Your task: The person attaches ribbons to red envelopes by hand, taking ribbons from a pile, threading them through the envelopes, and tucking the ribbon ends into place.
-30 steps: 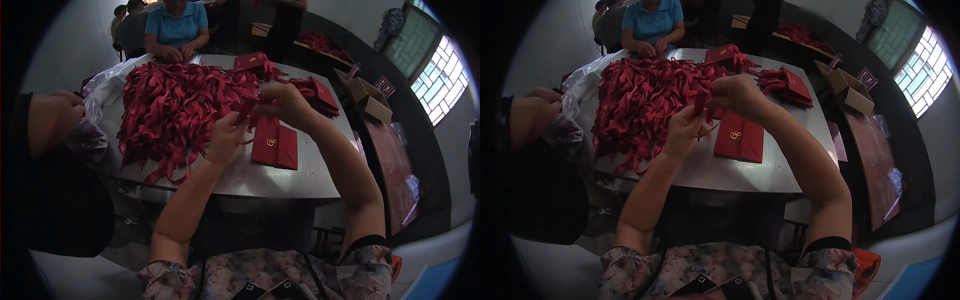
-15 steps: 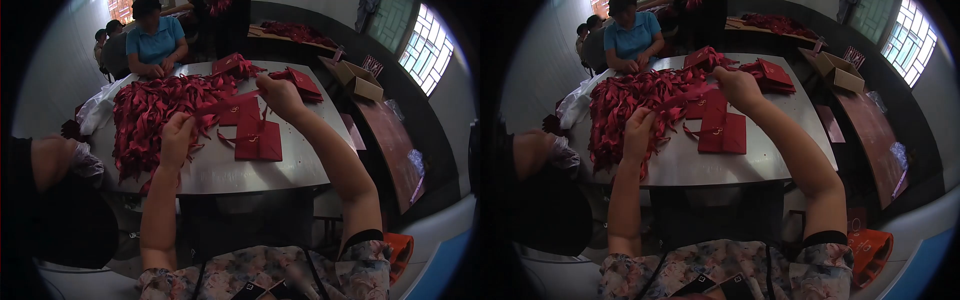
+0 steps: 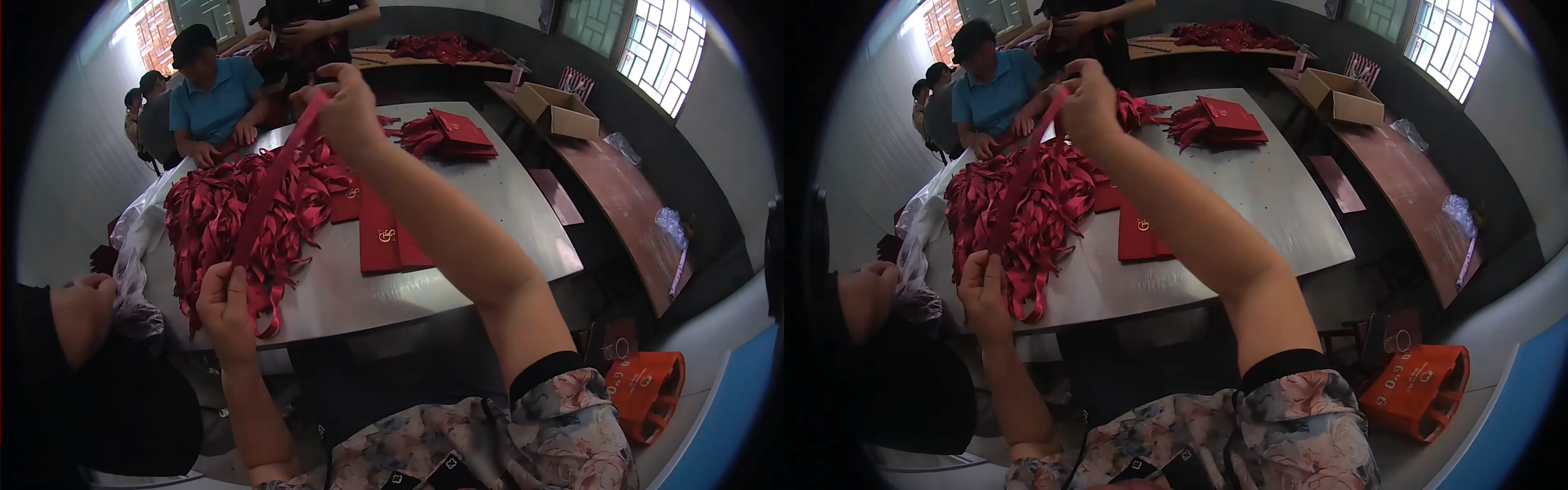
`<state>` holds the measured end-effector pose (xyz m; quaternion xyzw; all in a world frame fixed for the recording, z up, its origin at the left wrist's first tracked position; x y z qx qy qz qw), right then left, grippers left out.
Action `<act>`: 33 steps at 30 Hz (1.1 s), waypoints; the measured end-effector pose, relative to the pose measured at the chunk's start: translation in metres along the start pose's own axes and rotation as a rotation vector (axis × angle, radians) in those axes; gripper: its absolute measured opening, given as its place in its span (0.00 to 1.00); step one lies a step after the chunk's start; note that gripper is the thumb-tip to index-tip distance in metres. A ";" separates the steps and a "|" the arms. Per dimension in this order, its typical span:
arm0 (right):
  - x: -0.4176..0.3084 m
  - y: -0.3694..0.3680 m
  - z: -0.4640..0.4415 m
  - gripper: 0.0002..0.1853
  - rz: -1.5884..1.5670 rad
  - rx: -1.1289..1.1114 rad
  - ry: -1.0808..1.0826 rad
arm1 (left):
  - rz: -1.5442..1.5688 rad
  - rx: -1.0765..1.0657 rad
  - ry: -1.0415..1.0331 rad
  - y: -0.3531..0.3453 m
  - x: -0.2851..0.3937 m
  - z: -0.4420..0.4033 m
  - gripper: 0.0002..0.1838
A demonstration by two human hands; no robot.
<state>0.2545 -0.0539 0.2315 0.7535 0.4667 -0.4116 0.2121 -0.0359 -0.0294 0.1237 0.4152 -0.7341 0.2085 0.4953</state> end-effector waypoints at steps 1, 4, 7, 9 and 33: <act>-0.002 0.018 0.002 0.16 -0.039 -0.003 0.033 | 0.020 -0.030 0.020 -0.004 -0.001 -0.004 0.05; -0.031 0.088 0.026 0.12 0.036 -0.012 0.088 | 0.090 -0.087 0.034 -0.021 0.004 -0.018 0.06; -0.060 0.162 0.065 0.10 -0.134 0.144 0.163 | 0.126 -0.193 0.046 -0.061 0.021 -0.038 0.07; -0.073 0.206 0.094 0.09 -0.096 0.225 0.150 | 0.100 -0.373 0.061 -0.104 0.028 -0.057 0.07; 0.038 0.249 0.221 0.08 0.105 0.069 -0.574 | -0.483 -0.573 0.054 -0.250 -0.092 -0.165 0.15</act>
Point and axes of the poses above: each hand's wrist, its own z-axis away from the middle knuckle, its own y-axis out of the back of the hand, x = y × z, the point moved 7 cm from there along -z, towards the middle knuckle, and after that the axes turned 14 degrees about -x, right-handed, at the moved point
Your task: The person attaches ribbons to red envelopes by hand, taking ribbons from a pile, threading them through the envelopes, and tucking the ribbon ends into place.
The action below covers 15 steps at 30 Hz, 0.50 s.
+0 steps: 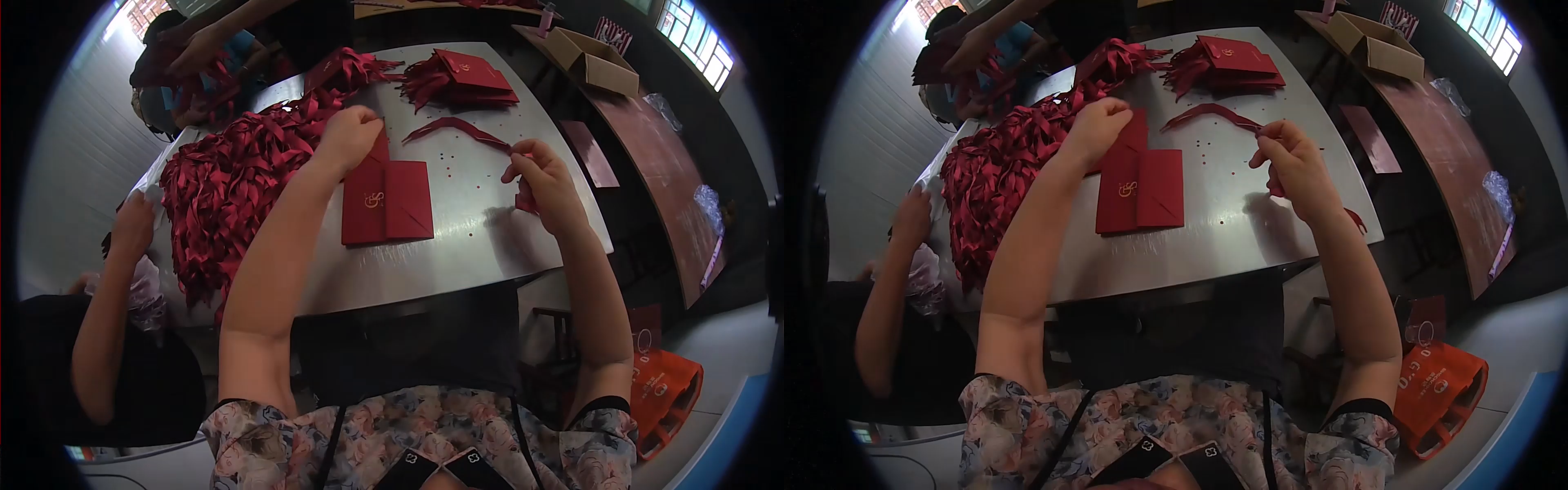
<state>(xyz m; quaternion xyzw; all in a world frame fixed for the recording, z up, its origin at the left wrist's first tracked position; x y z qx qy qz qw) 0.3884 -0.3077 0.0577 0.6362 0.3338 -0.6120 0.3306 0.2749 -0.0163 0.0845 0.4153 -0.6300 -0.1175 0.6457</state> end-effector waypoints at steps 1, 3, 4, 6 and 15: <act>0.008 -0.004 -0.004 0.08 0.011 -0.043 -0.049 | -0.012 -0.059 0.128 0.006 -0.025 0.011 0.14; 0.009 -0.014 -0.011 0.08 0.039 -0.060 -0.083 | -0.024 -0.113 0.260 0.008 -0.052 0.034 0.14; 0.004 -0.024 -0.015 0.08 0.123 -0.072 -0.085 | -0.120 -0.127 0.327 0.006 -0.059 0.049 0.15; 0.005 -0.045 -0.030 0.09 0.227 -0.123 -0.079 | -0.213 -0.139 0.396 0.001 -0.069 0.068 0.16; 0.037 -0.134 -0.067 0.08 0.598 -0.157 0.225 | -0.091 0.001 0.286 -0.011 -0.066 0.083 0.14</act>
Point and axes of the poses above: each hand's wrist, its own z-axis away from the middle knuckle, its own y-axis out of the back of the hand, x = y × z, the point moved 7 cm from there along -z, towards the middle knuckle, and after that the axes turned 14 degrees about -x, right-handed, at the moved point
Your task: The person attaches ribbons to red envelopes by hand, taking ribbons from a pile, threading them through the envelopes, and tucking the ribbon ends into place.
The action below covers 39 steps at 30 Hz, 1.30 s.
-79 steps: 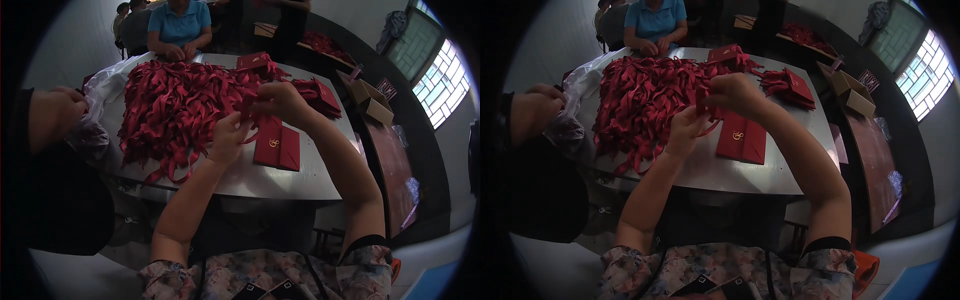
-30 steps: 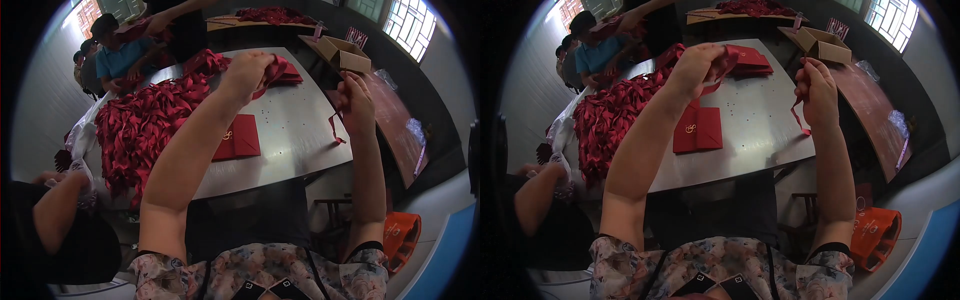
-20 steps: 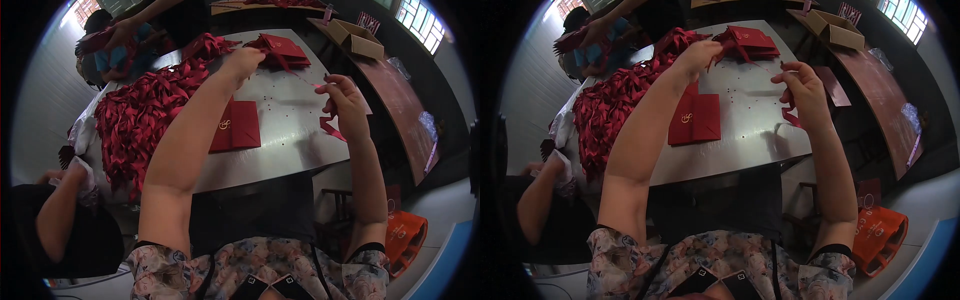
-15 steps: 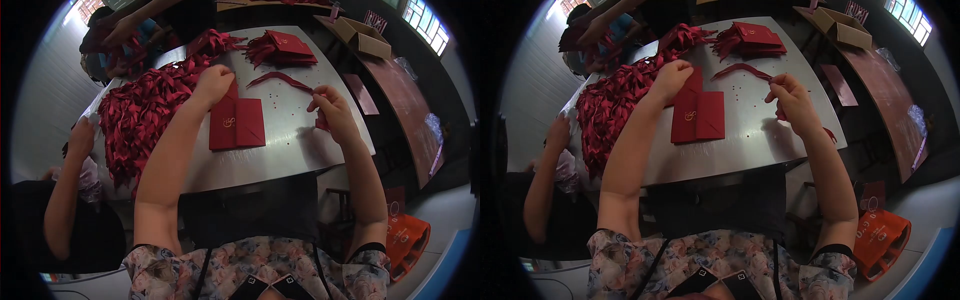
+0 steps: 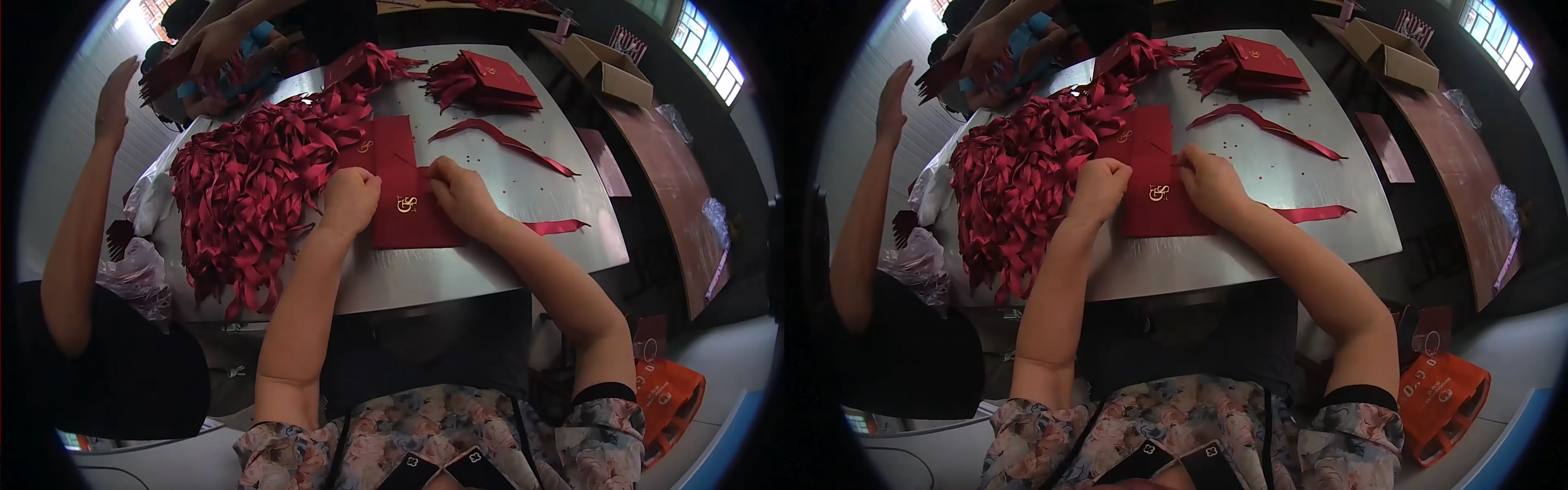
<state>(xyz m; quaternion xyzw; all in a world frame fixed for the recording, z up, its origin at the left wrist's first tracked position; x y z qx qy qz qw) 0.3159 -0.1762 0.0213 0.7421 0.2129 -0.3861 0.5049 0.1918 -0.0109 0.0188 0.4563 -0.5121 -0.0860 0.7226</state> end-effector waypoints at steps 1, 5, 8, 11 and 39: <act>0.003 -0.002 0.001 0.08 -0.002 -0.005 -0.001 | 0.142 -0.033 0.028 -0.002 -0.003 0.002 0.13; 0.004 -0.002 0.007 0.09 0.015 0.020 -0.014 | 0.762 -0.165 0.047 -0.009 -0.003 0.009 0.07; -0.004 -0.001 0.012 0.09 0.091 0.046 0.018 | 0.866 -0.227 0.084 -0.008 0.001 0.011 0.03; -0.014 -0.001 0.016 0.09 0.158 0.062 0.102 | 0.959 -0.275 0.149 -0.011 0.002 0.014 0.04; -0.008 -0.027 -0.031 0.06 -0.703 -0.280 -0.095 | 1.623 -0.159 0.029 -0.033 0.004 0.022 0.06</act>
Point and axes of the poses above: each hand's wrist, its own z-axis away from the middle knuckle, its own y-axis out of the back of the hand, x = y × z, the point moved 7 cm from there along -z, towards the middle knuckle, and after that the axes turned 14 degrees about -x, right-handed, at the moved point
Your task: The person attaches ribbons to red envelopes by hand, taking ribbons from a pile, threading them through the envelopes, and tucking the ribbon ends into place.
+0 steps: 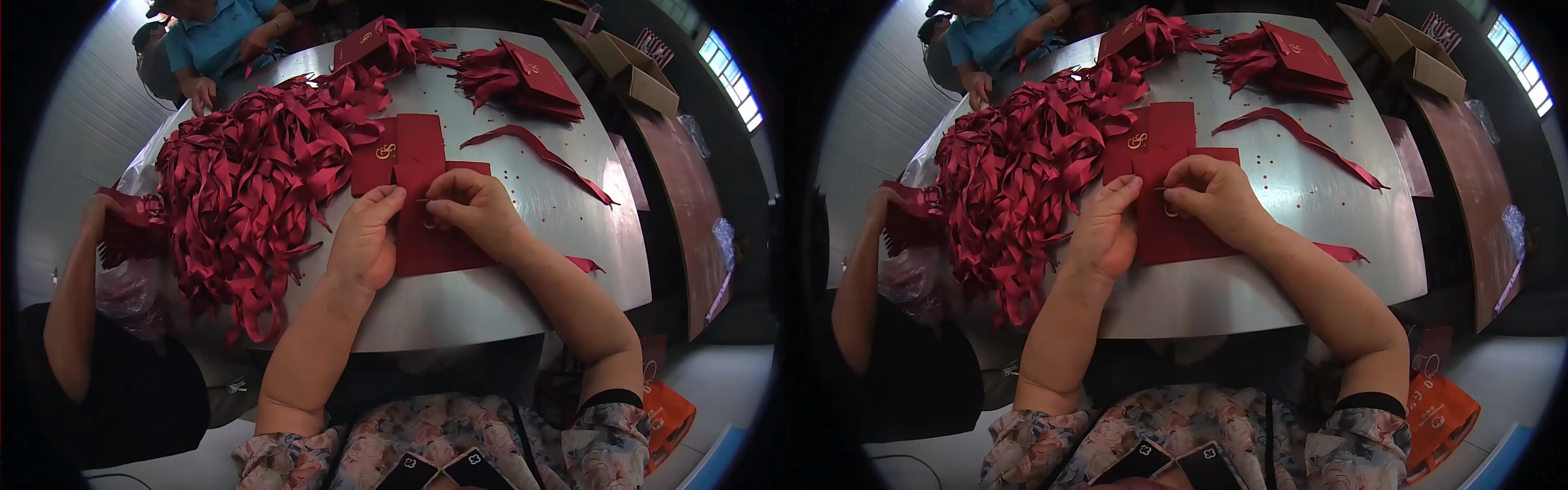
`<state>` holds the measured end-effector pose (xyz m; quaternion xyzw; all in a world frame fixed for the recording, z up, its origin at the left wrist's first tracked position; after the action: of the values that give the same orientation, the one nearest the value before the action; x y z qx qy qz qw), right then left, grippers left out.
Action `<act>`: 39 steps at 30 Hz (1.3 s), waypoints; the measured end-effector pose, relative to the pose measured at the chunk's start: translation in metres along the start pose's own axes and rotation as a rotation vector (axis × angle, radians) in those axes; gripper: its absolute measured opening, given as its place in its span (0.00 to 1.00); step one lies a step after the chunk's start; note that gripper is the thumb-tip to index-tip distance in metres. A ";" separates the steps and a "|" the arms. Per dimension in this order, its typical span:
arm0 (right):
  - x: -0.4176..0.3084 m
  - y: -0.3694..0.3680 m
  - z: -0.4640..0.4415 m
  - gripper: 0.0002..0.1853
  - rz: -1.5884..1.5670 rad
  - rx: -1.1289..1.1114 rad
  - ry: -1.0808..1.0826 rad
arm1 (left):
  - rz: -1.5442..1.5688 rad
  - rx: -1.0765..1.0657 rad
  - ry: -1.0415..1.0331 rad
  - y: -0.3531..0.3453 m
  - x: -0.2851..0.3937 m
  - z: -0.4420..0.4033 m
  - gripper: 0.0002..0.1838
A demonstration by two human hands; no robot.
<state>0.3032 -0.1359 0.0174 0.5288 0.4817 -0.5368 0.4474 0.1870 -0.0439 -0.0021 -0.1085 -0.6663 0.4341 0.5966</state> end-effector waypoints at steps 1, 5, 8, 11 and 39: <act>-0.001 -0.001 0.001 0.06 -0.004 -0.002 0.000 | -0.009 -0.022 0.001 -0.001 0.000 -0.001 0.06; -0.010 -0.003 0.005 0.04 0.168 0.075 0.029 | -0.020 -0.072 0.029 -0.012 -0.001 -0.001 0.07; -0.018 -0.004 0.009 0.03 0.281 0.142 0.093 | -0.011 -0.107 0.057 -0.018 -0.003 -0.001 0.08; -0.024 -0.005 0.010 0.04 0.404 0.187 0.150 | 0.005 -0.124 0.045 -0.020 -0.004 -0.001 0.08; -0.031 -0.025 0.013 0.06 1.163 0.283 0.310 | -0.478 -0.012 -0.076 -0.014 0.002 0.005 0.07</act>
<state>0.2782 -0.1466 0.0494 0.8310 0.0981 -0.1806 0.5169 0.1877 -0.0534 0.0093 0.0650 -0.6976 0.2804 0.6561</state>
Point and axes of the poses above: each hand's wrist, its own z-axis away from the middle knuckle, its own y-axis out of the back of the hand, x = y × z, the point moved 7 cm from there along -z, towards the middle knuckle, and after that the axes turned 14 degrees about -x, right-handed, at the moved point
